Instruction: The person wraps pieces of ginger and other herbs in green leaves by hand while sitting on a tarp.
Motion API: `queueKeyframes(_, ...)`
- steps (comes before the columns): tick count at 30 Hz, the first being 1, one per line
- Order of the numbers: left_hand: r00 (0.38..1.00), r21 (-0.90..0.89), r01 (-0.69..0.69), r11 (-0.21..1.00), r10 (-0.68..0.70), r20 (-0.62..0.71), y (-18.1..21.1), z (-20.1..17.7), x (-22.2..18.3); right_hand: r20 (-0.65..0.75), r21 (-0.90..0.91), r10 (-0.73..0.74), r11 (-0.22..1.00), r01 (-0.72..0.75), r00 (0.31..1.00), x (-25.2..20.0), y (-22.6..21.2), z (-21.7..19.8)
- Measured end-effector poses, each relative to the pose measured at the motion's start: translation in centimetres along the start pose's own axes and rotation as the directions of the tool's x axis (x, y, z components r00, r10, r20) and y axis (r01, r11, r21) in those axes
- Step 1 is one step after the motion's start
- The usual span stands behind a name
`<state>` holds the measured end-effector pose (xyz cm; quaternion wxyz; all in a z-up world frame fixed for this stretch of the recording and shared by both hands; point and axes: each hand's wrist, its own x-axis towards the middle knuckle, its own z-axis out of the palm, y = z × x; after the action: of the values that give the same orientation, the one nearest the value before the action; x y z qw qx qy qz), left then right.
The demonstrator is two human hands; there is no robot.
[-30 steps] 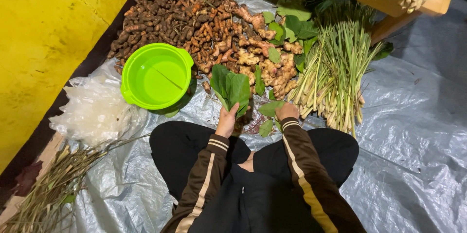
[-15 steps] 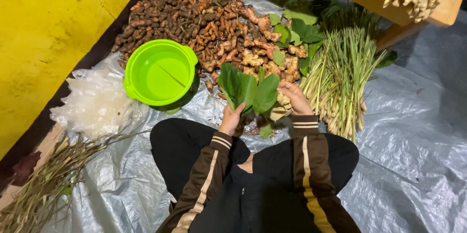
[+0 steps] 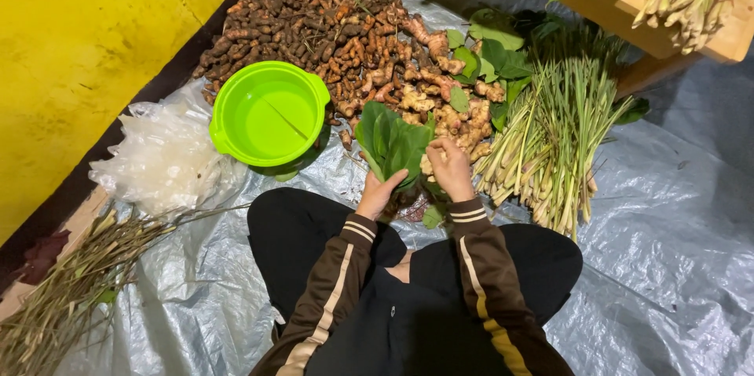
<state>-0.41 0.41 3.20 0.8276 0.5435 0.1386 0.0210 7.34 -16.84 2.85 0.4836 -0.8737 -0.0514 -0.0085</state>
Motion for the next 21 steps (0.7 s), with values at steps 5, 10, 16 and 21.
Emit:
queueKeyframes(5,0.998,0.031,0.002,1.000,0.000,-0.061,-1.6,-0.7,0.9,-0.024,0.412,0.177,0.899,-0.152,0.984,-2.4,-7.7,-2.4)
queueKeyframes(10,0.998,0.002,-0.019,1.000,0.019,-0.066,-2.5,-1.0,1.6,0.124,0.577,-0.048,0.816,-0.033,0.991,-2.7,-4.8,-1.4)
queueKeyframes(16,0.992,0.063,-0.122,0.990,0.120,0.039,-3.5,-1.1,1.1,0.017,-0.021,-0.387,0.922,0.387,0.922,-3.5,-4.9,1.3)
queueKeyframes(21,0.986,0.124,-0.116,0.985,0.100,0.130,-0.9,-0.7,0.7,-0.038,0.072,-0.280,0.957,0.282,0.959,-3.1,-5.5,1.5)
